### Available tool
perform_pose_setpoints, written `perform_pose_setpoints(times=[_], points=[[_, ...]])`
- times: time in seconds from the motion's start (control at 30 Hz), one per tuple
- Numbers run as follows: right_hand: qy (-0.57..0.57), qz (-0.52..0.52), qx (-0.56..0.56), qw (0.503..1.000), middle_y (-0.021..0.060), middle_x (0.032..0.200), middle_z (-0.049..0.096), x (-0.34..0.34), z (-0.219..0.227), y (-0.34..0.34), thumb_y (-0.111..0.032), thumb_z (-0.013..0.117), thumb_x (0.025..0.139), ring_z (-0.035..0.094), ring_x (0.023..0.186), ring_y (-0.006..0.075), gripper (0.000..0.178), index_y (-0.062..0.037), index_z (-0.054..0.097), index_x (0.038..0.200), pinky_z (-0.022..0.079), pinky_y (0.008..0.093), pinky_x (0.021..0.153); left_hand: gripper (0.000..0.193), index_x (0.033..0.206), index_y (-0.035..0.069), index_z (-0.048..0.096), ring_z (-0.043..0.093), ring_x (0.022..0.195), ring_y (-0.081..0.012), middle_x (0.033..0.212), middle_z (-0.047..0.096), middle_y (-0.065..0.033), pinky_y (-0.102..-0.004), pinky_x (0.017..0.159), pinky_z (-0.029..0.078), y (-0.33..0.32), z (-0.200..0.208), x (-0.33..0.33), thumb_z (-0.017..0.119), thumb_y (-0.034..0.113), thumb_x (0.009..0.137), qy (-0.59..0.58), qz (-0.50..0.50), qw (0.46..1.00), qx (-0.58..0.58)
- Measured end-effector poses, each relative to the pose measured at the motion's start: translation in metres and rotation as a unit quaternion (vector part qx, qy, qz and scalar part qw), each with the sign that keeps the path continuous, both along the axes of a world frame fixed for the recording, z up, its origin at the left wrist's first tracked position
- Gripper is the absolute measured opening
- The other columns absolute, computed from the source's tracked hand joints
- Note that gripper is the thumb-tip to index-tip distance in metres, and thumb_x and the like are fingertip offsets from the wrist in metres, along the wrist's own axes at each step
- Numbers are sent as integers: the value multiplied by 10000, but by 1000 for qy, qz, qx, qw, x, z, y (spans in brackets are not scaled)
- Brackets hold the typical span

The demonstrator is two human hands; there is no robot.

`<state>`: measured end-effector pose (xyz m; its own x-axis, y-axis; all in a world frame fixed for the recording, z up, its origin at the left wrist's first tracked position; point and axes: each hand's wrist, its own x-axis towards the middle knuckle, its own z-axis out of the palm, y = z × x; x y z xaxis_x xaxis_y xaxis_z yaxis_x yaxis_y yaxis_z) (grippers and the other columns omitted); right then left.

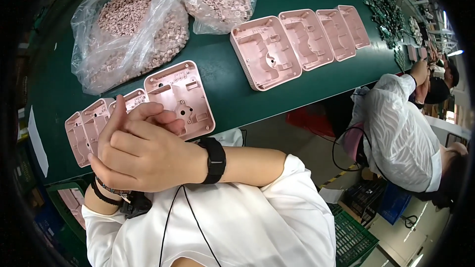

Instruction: Assembling small components into pink plastic housings on a production line.

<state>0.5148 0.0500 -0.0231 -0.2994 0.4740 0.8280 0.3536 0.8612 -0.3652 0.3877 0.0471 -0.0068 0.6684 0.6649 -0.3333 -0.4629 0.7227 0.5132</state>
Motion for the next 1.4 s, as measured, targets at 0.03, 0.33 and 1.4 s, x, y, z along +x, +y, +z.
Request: perform_pose_setpoints(times=[0.03,0.33,1.4], points=[[-5,-11,5,1000,22,750,482,-3,-2,3,-172,539,694,497,694,173,331,-64,545,1007,429,317,642,540,1126,-36,470,492,1024,-244,1101,497,-133,-300,860,399,-8,-6,-9,398,452,905,-6,12,1000,-11],[-36,-32,11,999,44,746,472,41,2,42,-141,560,747,512,683,205,184,-61,540,912,413,402,734,439,973,10,525,532,853,-214,922,532,-94,-293,716,426,41,-122,7,508,431,850,-197,-3,980,-13],[-40,322,-452,831,98,763,556,92,12,55,-60,527,832,566,698,245,524,-32,263,1285,436,301,621,199,824,-20,548,523,588,-221,645,533,-121,-329,545,400,31,14,26,618,166,832,455,-10,700,551]])
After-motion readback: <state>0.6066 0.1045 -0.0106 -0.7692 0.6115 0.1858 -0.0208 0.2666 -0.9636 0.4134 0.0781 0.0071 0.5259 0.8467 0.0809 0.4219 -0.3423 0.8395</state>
